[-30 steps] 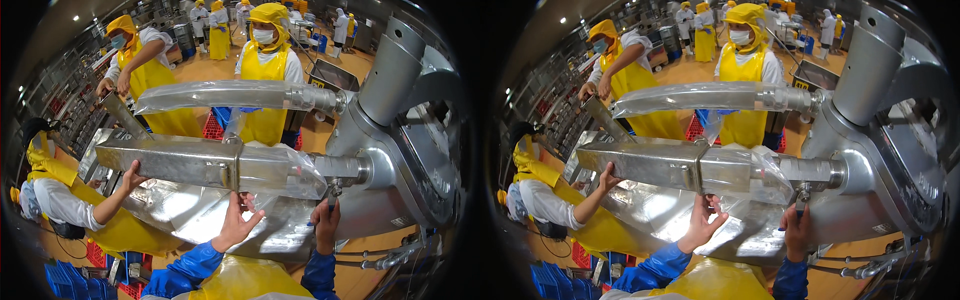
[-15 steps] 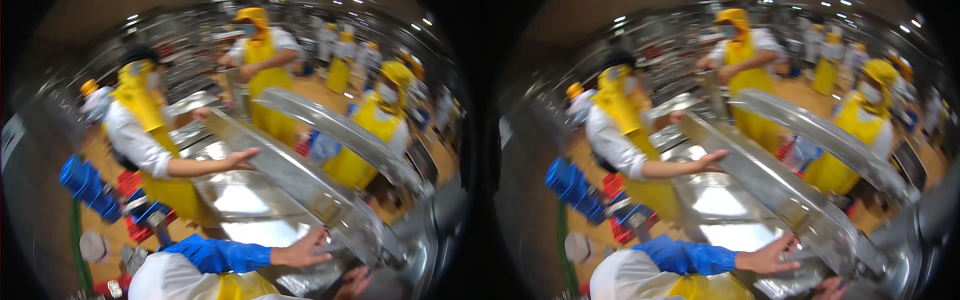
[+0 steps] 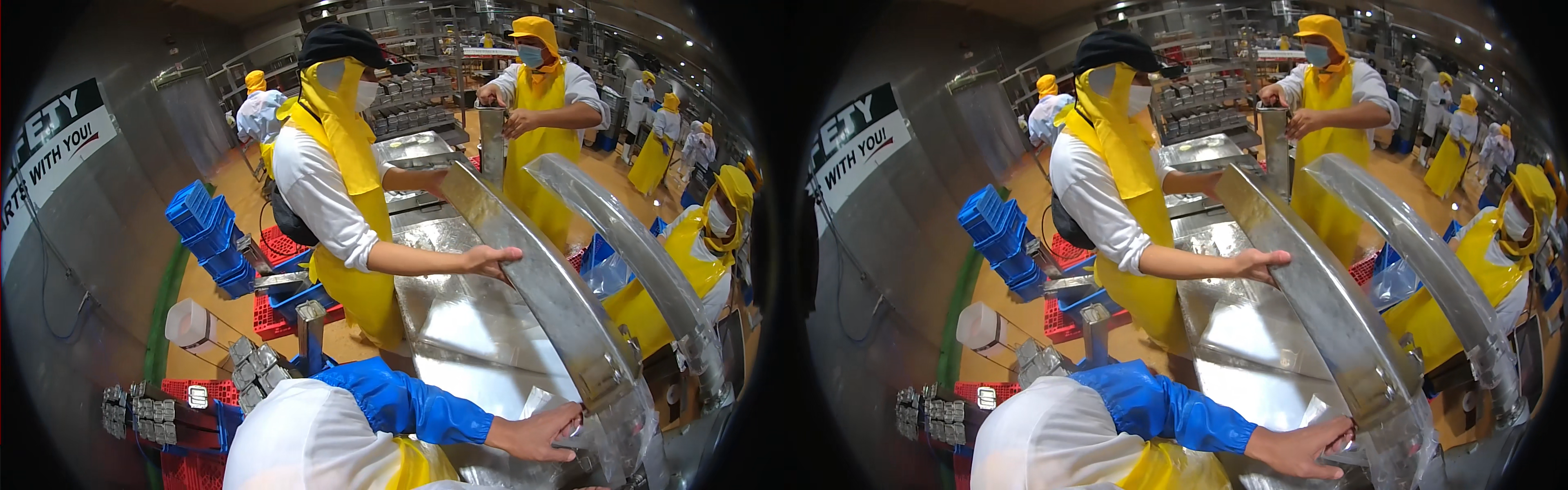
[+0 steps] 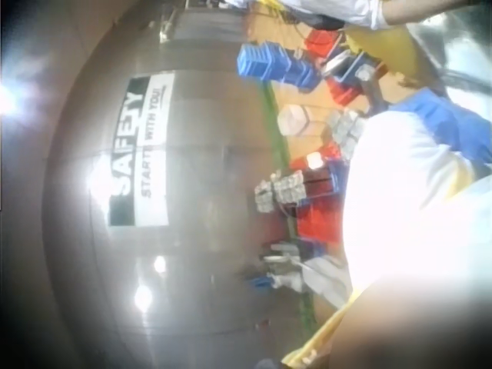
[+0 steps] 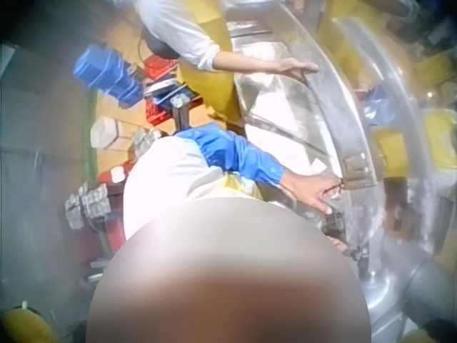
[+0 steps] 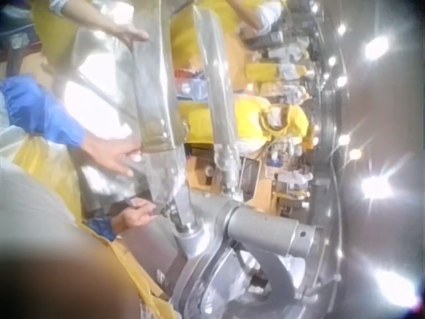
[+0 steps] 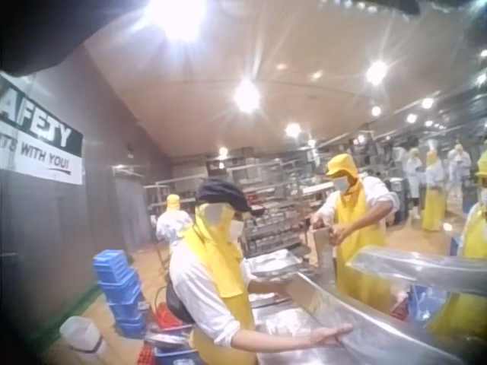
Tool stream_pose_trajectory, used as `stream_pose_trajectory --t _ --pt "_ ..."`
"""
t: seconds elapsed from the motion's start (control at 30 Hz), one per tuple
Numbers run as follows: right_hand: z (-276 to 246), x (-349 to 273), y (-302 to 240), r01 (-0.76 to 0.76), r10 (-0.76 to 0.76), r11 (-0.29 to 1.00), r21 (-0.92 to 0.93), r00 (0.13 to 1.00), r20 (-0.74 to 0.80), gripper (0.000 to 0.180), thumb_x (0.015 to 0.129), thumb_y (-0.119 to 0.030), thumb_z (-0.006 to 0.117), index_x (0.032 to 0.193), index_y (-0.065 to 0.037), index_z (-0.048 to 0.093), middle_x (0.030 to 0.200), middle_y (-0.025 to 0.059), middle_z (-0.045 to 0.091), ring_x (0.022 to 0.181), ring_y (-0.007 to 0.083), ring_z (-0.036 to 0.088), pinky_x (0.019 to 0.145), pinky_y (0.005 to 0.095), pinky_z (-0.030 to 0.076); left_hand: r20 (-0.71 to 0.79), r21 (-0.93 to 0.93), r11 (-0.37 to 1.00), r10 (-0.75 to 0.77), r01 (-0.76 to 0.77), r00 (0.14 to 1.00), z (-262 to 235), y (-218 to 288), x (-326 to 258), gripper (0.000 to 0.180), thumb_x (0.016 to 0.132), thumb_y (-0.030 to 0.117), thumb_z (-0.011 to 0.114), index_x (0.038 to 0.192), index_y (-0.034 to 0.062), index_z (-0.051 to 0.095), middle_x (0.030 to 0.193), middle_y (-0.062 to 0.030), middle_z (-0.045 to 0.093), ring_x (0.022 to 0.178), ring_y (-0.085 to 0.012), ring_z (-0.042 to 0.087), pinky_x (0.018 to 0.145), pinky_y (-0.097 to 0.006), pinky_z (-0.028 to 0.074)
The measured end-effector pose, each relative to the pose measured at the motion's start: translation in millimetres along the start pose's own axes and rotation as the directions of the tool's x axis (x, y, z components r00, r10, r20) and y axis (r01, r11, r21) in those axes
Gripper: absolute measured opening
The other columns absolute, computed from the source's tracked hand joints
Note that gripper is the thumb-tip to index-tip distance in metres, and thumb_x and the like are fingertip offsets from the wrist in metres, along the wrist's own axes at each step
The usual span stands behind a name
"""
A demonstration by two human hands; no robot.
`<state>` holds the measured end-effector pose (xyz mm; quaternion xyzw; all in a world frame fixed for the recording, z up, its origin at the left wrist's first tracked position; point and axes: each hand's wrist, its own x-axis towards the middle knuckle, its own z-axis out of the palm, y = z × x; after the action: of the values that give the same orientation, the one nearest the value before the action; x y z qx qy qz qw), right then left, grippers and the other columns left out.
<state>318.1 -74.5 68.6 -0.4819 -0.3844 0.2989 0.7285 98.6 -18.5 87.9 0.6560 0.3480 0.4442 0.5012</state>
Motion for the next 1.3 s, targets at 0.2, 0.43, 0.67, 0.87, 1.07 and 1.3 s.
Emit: stream_pose_trajectory --t 0.2,0.43,0.67,0.87,1.07,1.3 --pt "-22 4 -7 0.046 -0.005 0.971 -0.236 0.986 0.168 0.030 0.110 -0.022 0.053 0.121 0.005 0.052 0.077 0.0093 0.060 0.064 0.0167 0.056 0.059 0.0333 0.049 0.116 -0.011 0.999 0.037 -0.036 0.993 18 -1 8 0.056 0.089 0.025 0.076 0.128 -0.0001 0.045 0.105 -0.0093 0.044 0.091 -0.0216 0.046 0.081 -0.037 0.046" --pt "-25 -13 43 -0.089 0.102 0.964 0.252 0.994 -0.037 0.024 0.105 -0.030 0.064 0.110 -0.012 0.049 0.079 -0.0025 0.051 0.056 0.0075 0.044 0.043 0.0254 0.035 0.142 0.072 0.997 0.030 -0.041 0.989 -7 -10 12 0.064 0.085 0.027 0.086 0.133 -0.0027 0.056 0.116 -0.0130 0.056 0.098 -0.0211 0.057 0.089 -0.036 0.051" --pt "44 -15 21 -0.103 0.150 0.881 0.463 0.986 -0.066 0.024 0.107 -0.037 0.058 0.107 -0.015 0.048 0.067 -0.0003 0.043 0.057 0.0125 0.044 0.052 0.0330 0.041 0.103 -0.028 0.999 -0.041 0.044 0.994 -10 -11 19 0.056 0.082 0.013 0.083 0.130 -0.0066 0.060 0.107 -0.0117 0.055 0.092 -0.0193 0.054 0.084 -0.033 0.049" --pt "67 -12 10 -0.113 0.202 0.820 0.562 0.974 -0.100 0.028 0.106 -0.042 0.059 0.106 -0.015 0.049 0.066 0.0010 0.043 0.056 0.0152 0.045 0.053 0.0346 0.042 -0.028 -0.042 0.996 -0.085 0.084 0.996 -32 -14 13 0.038 0.085 0.006 0.081 0.115 -0.0052 0.061 0.105 -0.0079 0.052 0.092 -0.0156 0.054 0.084 -0.030 0.048" --pt "85 -10 -8 -0.091 0.177 0.802 0.590 0.980 -0.089 0.031 0.105 -0.047 0.057 0.106 -0.016 0.054 0.069 -0.0024 0.042 0.059 0.0099 0.039 0.057 0.0282 0.037 -0.203 -0.099 0.993 -0.086 0.067 0.975 -66 -18 5 0.040 0.087 0.006 0.079 0.120 -0.0060 0.058 0.107 -0.0072 0.053 0.090 -0.0117 0.053 0.080 -0.026 0.047" --pt "94 -8 -6 -0.050 0.153 0.839 0.541 0.977 -0.147 0.038 0.103 -0.054 0.060 0.105 -0.018 0.051 0.068 -0.0033 0.039 0.057 0.0089 0.038 0.055 0.0274 0.035 -0.503 -0.192 0.978 -0.167 0.078 0.848 -114 -30 -6 0.036 0.092 0.012 0.075 0.120 -0.0019 0.058 0.100 -0.0024 0.055 0.086 -0.0091 0.052 0.076 -0.025 0.047"
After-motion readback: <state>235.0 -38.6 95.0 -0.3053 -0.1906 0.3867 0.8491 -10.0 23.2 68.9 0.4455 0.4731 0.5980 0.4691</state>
